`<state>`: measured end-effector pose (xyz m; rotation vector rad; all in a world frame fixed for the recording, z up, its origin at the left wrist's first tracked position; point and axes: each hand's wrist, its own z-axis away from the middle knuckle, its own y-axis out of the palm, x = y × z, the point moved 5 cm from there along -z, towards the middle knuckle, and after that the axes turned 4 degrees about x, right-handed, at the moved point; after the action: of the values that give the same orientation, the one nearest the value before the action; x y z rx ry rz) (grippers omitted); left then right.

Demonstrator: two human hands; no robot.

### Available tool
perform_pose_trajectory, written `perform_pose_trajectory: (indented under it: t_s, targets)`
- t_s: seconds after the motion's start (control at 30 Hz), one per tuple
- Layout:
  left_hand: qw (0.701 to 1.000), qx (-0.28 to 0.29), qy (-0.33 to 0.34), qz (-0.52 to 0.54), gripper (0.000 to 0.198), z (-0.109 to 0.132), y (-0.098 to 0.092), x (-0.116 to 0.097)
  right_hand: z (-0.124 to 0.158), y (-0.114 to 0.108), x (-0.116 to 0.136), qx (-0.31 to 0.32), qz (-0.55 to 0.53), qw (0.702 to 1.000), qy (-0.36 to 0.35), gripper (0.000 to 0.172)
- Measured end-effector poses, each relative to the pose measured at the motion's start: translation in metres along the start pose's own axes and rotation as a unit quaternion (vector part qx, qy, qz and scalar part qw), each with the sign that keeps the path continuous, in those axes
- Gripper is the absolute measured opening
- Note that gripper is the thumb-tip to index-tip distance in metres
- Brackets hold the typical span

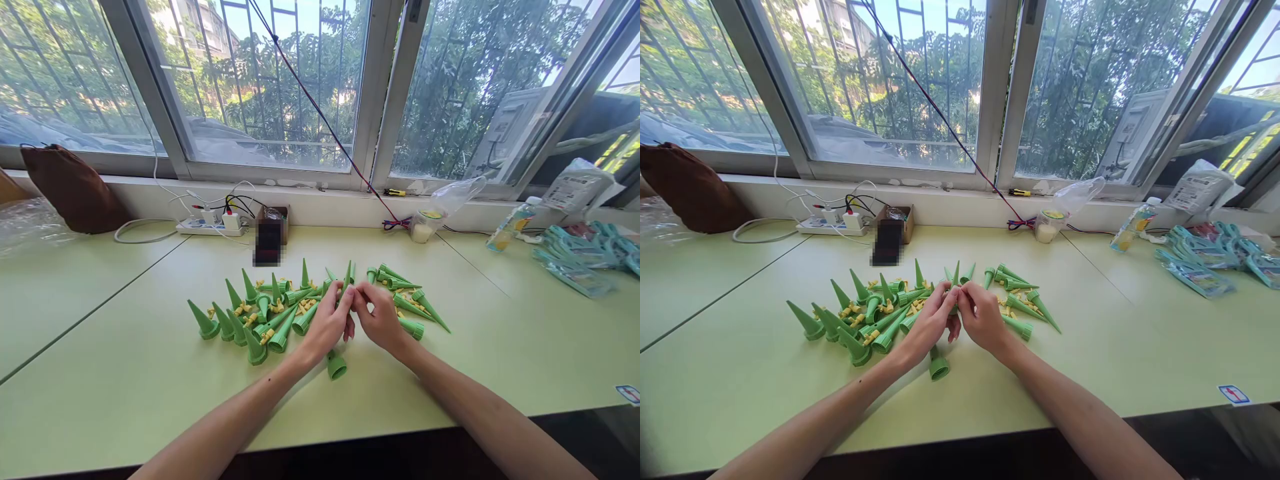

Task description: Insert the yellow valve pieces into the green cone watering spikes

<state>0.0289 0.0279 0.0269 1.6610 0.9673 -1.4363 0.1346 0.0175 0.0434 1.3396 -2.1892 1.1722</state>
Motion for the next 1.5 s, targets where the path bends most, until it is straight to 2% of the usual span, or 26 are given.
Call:
perform_pose_trajectory:
  t_s: [0.83, 1.5]
  targets:
    - [1.0, 0.001, 0.004, -0.016, 0.039, 0.0005, -0.0003, 0.0014, 0.0007, -0.0002, -0.0008, 0.004, 0.002, 1.0, 0.007, 0.025]
    - [1.0, 0.007, -0.004, -0.029, 0.039, 0.0003, 0.0, 0.0031, 0.0, 0.001, -0.0045, 0.033, 0.002, 0.999, 0.017, 0.024]
